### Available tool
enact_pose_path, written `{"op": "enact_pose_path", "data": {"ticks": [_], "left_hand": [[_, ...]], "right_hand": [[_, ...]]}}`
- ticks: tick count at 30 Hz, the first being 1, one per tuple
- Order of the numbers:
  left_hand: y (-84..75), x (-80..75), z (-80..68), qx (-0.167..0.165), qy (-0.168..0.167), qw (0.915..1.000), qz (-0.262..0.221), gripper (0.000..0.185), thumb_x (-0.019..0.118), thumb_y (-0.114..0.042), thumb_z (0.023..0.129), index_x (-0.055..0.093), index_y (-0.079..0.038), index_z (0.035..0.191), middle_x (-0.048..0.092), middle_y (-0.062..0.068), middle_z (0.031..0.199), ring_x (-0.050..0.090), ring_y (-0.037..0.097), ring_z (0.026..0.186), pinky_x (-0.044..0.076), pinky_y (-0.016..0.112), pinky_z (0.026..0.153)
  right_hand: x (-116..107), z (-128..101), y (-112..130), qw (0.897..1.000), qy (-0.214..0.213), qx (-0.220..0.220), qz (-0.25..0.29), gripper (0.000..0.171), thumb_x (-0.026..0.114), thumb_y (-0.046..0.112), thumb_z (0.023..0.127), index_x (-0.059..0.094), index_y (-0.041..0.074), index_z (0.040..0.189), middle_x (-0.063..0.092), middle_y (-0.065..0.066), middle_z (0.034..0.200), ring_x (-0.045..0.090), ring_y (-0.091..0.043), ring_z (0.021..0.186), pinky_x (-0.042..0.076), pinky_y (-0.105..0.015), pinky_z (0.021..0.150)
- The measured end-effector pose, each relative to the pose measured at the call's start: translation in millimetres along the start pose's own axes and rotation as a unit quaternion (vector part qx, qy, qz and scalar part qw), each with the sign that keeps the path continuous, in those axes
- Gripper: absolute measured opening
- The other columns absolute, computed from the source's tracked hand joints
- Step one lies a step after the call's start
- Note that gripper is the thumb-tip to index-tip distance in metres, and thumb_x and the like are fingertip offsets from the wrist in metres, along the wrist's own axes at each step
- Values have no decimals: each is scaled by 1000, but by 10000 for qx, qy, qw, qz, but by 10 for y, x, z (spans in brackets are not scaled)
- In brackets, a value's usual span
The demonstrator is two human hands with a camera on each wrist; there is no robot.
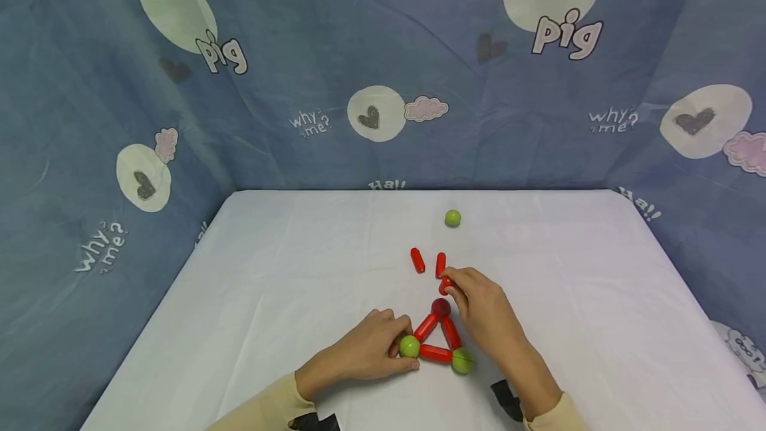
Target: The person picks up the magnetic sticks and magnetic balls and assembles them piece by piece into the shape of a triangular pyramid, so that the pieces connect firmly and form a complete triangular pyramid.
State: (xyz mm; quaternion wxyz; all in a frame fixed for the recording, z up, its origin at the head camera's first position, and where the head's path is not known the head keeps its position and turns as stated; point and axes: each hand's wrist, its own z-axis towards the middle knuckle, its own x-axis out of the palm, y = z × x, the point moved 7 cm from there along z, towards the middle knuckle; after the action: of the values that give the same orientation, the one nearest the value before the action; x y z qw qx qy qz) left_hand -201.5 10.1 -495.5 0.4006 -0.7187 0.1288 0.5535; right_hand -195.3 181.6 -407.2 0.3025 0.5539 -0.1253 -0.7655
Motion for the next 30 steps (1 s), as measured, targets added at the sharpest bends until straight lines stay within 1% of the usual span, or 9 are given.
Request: {"op": "enact_pose_path", "data": {"ticks": [4,9,15,24,30], "left_hand": [[-12,5,-4,11,-12,10000,32,36,75,-54,87,62,-23,98,47,-18,62,40,-1,67,31,18,64],[-22,14,-6,63,-94,9998,186,36,74,-55,88,61,-23,96,46,-17,63,40,-1,67,30,18,64],[-29,5,-9,100,-158,9995,253,36,74,-56,88,61,-23,97,46,-18,64,39,-1,67,29,18,64],[-46,14,-12,92,-128,9993,333,37,73,-57,87,61,-24,98,45,-18,62,38,-1,67,29,18,64],[-34,14,-4,53,-116,9995,277,38,74,-57,87,61,-24,99,45,-17,64,38,-1,67,29,18,63]], "right_hand": [[34,-3,7,9999,127,47,-42,34,77,5,89,72,8,122,73,-5,102,71,-21,92,61,-40,82],[89,-1,16,9994,325,56,-74,35,76,4,89,71,5,124,73,-8,106,72,-23,95,61,-38,82],[119,-2,35,9994,313,-38,-171,35,77,2,88,71,4,122,73,-8,104,73,-22,93,61,-37,81],[156,24,43,9988,453,117,-163,37,77,4,89,70,6,126,72,-8,107,69,-20,92,62,-36,81],[153,33,41,9982,514,167,-251,37,77,5,89,70,4,126,72,-9,106,68,-20,90,62,-36,80]]}}
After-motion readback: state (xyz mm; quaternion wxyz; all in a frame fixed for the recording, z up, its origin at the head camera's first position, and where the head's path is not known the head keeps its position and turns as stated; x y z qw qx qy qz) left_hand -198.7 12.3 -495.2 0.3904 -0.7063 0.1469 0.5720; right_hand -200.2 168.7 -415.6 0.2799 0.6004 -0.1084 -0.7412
